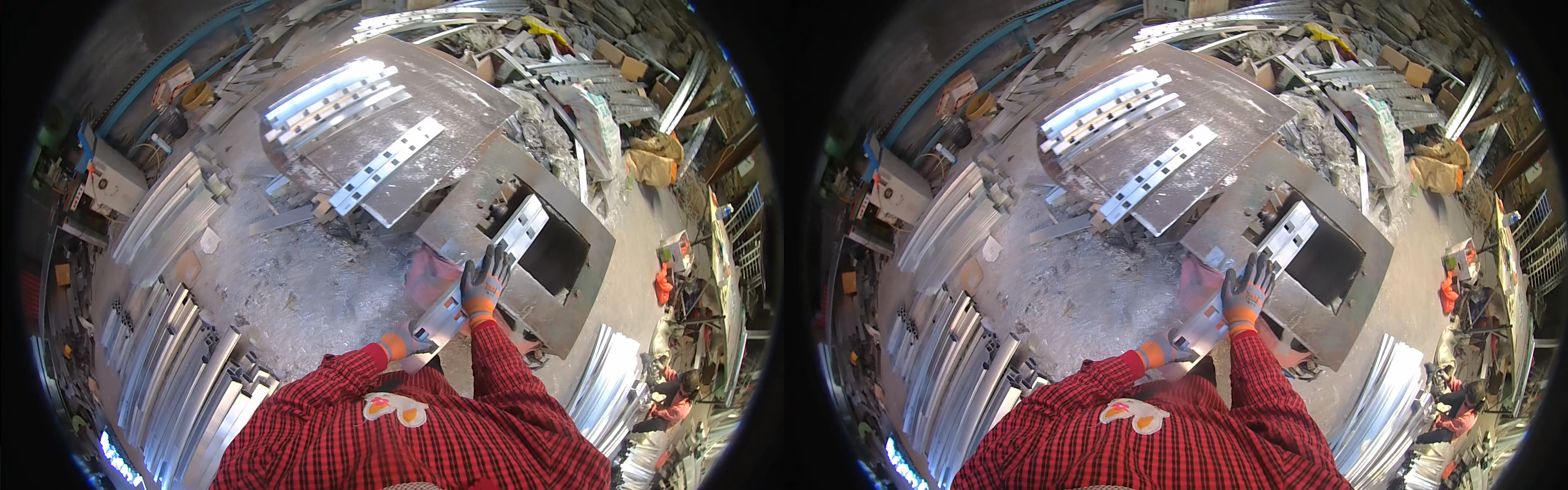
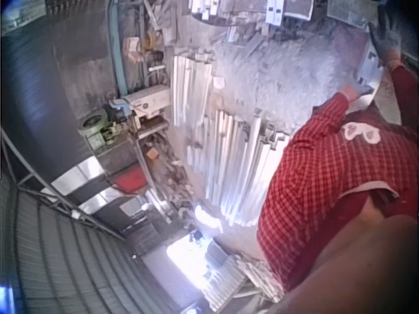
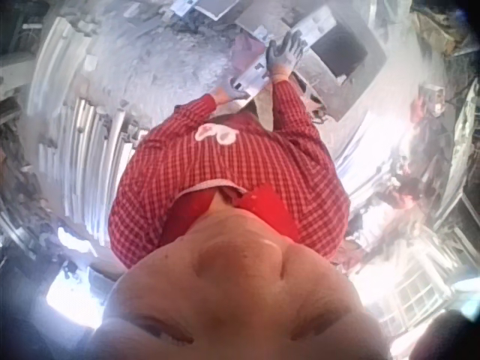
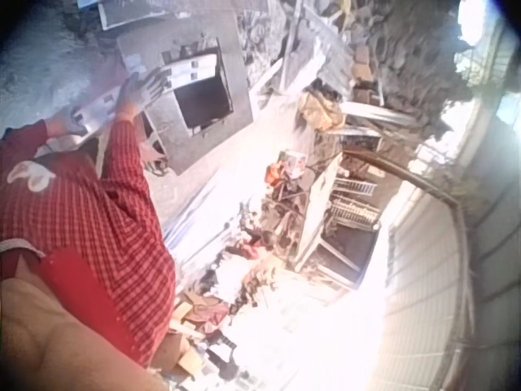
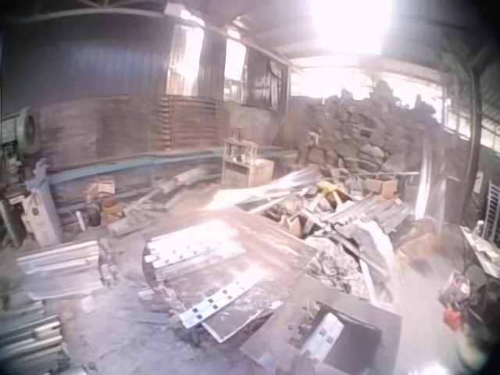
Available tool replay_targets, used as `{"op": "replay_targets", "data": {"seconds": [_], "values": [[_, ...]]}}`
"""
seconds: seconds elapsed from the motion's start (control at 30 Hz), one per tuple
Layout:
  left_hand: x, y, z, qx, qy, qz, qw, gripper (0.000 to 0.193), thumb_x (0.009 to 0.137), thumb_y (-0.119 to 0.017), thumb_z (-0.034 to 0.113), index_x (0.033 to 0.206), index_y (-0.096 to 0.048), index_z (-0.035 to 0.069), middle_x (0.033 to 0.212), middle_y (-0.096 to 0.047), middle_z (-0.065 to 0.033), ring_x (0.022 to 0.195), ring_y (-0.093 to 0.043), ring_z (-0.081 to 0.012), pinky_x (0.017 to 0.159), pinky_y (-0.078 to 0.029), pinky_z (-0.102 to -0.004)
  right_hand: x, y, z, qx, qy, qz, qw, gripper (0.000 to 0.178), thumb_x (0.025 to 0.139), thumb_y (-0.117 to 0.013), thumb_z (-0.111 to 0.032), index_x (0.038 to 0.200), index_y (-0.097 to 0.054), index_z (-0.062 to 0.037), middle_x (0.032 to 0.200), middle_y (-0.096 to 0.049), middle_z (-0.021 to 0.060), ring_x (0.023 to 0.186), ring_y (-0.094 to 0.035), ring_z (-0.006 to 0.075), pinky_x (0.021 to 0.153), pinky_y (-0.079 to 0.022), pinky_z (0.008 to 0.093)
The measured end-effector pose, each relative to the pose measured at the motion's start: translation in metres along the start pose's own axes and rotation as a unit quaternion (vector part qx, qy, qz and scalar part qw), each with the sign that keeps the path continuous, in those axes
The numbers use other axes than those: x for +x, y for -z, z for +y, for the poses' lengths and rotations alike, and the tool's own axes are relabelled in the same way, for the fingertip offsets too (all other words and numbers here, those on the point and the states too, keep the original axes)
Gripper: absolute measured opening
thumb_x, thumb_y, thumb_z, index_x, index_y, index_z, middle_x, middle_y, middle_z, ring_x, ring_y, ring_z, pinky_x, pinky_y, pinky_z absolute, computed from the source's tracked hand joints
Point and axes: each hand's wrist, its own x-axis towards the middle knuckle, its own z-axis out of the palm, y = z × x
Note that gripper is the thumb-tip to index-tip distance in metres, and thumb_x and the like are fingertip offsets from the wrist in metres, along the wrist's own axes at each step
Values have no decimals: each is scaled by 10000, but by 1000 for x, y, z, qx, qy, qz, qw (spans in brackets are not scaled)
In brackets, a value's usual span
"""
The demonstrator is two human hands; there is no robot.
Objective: The person repeatedly picks up long, perforated metal strips and rubs their edges against a stationary metal fixture to smooth or deburr them. After each strip is finished, it is placed on a growing stack on the workbench.
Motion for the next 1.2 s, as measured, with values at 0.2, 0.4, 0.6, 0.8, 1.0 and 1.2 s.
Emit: {"op": "replay_targets", "data": {"seconds": [0.2,0.4,0.6,0.8,1.0,1.2], "values": [[-61,46,-23,-1,-26,22,999,789,654,-886,545,1177,-642,8,1042,-714,-141,927,-678,-234,842,-527,-360,-36,-12,-28,357,-77,117,924,605,925,-636,-103,1464,-389,21,1450,-442,209,1335,-433,356,1127,-352,401],[-86,79,-61,-120,-5,42,992,730,700,-888,479,1203,-631,17,1055,-719,-88,940,-669,-164,851,-530,-321,-104,-32,-101,765,-379,-193,483,474,995,-619,-389,1355,-548,-89,1215,-644,72,1048,-626,183,906,-544,363],[-48,148,-65,-148,-21,-19,989,820,745,-849,528,1273,-582,-40,1143,-705,-141,1031,-673,-194,894,-526,-311,-77,-64,-152,557,-107,-349,746,439,1033,-554,-376,1285,-617,-22,1218,-658,68,1069,-620,147,941,-509,298],[25,222,-63,-78,63,57,993,950,709,-824,617,1343,-532,-28,1210,-677,-195,1127,-652,-284,959,-506,-370,-9,-165,-187,586,-305,-261,704,384,943,-717,-281,1174,-655,20,1048,-722,78,946,-659,160,855,-528,317],[97,262,-10,249,55,200,946,1242,643,-828,621,1539,-245,-14,1412,-491,-277,1226,-554,-427,1010,-475,-477,97,-246,-187,590,-328,-237,698,400,957,-675,-342,1151,-705,6,1104,-697,53,999,-627,155,921,-490,300],[188,302,41,287,129,138,939,1310,634,-863,504,1598,-95,61,1475,-413,-242,1240,-547,-423,1018,-482,-483,186,-308,-169,614,-333,-230,678,518,863,-796,-363,1171,-641,24,1046,-689,73,892,-644,179,756,-537,312]]}}
